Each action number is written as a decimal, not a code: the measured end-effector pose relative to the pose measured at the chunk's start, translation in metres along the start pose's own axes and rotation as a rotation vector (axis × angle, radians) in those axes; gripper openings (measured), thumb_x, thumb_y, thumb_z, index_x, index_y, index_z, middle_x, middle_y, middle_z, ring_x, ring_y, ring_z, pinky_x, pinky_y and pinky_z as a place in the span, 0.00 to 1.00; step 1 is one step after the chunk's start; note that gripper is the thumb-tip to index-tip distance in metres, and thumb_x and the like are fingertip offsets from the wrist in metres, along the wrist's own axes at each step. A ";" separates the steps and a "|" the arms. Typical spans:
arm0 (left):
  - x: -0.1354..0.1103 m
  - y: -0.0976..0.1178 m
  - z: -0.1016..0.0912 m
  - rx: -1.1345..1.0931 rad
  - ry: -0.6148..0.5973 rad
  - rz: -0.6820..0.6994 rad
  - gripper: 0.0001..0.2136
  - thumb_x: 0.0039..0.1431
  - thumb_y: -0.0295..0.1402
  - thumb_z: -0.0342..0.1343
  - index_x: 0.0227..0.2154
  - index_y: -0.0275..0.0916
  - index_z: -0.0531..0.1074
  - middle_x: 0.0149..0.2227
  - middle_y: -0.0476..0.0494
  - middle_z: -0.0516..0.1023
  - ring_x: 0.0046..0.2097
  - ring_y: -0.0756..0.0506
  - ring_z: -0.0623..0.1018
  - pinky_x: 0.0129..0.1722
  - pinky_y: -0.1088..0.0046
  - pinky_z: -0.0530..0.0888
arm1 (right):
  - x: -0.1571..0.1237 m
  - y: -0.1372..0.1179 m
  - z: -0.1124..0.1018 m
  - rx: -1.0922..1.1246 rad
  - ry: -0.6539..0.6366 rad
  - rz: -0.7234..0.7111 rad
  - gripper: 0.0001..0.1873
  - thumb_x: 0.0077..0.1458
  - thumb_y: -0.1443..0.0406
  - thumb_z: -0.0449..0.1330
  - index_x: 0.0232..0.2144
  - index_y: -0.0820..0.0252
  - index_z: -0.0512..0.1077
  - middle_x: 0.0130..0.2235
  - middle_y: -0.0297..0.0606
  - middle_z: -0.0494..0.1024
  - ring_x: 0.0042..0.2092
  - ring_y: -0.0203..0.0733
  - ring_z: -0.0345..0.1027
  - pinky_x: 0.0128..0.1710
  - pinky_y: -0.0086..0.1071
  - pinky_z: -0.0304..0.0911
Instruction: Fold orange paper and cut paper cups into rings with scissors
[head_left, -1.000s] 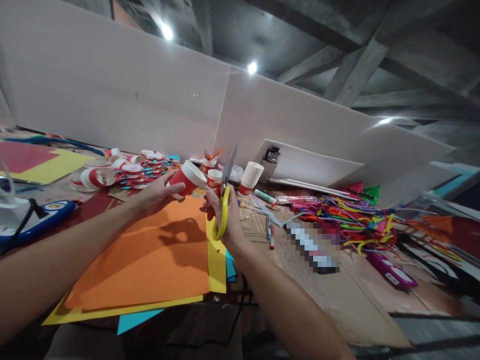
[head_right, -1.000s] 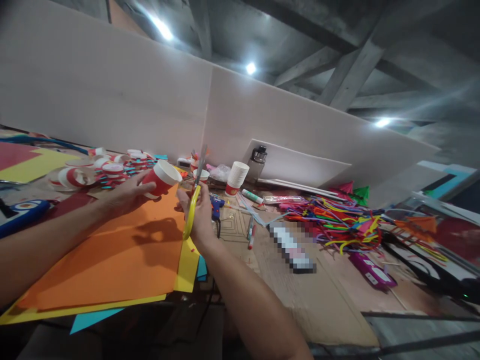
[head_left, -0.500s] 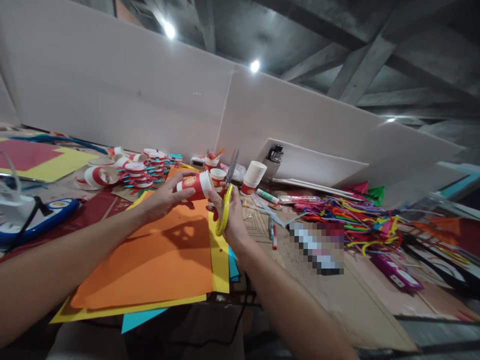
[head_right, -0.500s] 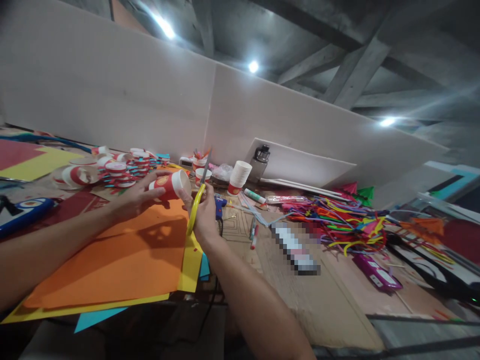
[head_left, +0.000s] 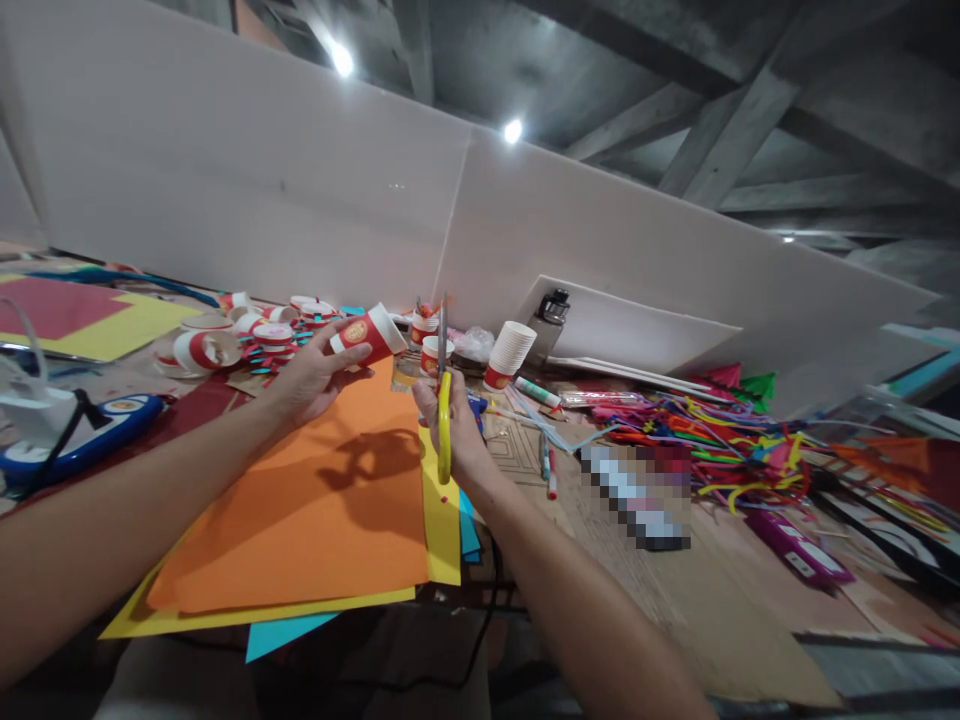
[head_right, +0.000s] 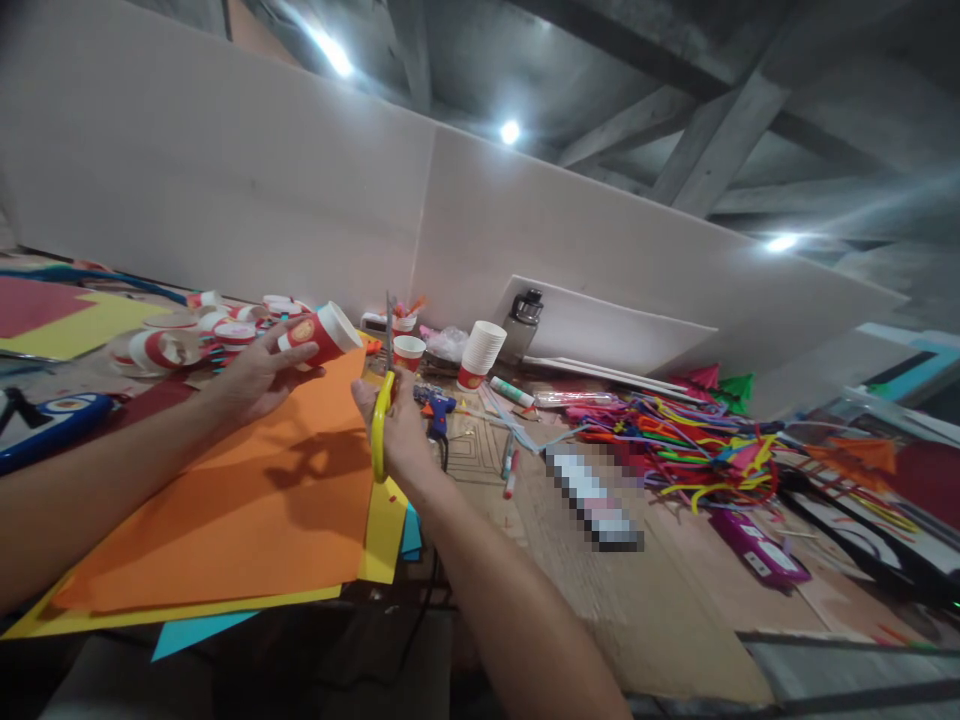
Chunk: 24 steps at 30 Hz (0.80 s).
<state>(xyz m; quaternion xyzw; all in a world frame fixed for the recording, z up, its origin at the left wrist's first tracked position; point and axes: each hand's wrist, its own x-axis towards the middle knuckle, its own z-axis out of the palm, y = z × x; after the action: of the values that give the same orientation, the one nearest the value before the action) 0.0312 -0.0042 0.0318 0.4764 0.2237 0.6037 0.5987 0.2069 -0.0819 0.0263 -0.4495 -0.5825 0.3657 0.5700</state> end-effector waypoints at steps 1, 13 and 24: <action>0.001 0.000 -0.001 -0.006 0.018 0.010 0.25 0.46 0.27 0.66 0.48 0.45 0.68 0.44 0.46 0.74 0.42 0.48 0.75 0.33 0.76 0.76 | 0.001 0.001 -0.002 -0.038 -0.024 0.002 0.19 0.54 0.51 0.60 0.42 0.54 0.64 0.34 0.32 0.68 0.34 0.35 0.63 0.33 0.28 0.62; 0.011 0.006 -0.008 -0.197 0.072 0.033 0.11 0.50 0.26 0.62 0.35 0.39 0.68 0.40 0.46 0.78 0.41 0.48 0.75 0.42 0.69 0.76 | 0.002 -0.002 -0.015 -0.519 -0.138 -0.174 0.19 0.58 0.51 0.56 0.42 0.58 0.72 0.34 0.34 0.74 0.33 0.36 0.65 0.34 0.29 0.60; 0.013 0.000 -0.011 -0.082 0.081 0.108 0.17 0.48 0.26 0.65 0.40 0.43 0.69 0.41 0.49 0.76 0.43 0.48 0.77 0.46 0.63 0.77 | -0.001 -0.008 -0.017 -0.651 -0.239 -0.075 0.20 0.59 0.49 0.53 0.32 0.59 0.68 0.27 0.32 0.69 0.26 0.31 0.62 0.27 0.24 0.56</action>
<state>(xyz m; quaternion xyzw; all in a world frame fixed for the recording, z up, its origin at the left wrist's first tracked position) 0.0238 0.0118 0.0310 0.4381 0.1969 0.6625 0.5748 0.2229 -0.0873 0.0349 -0.5400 -0.7472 0.1895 0.3378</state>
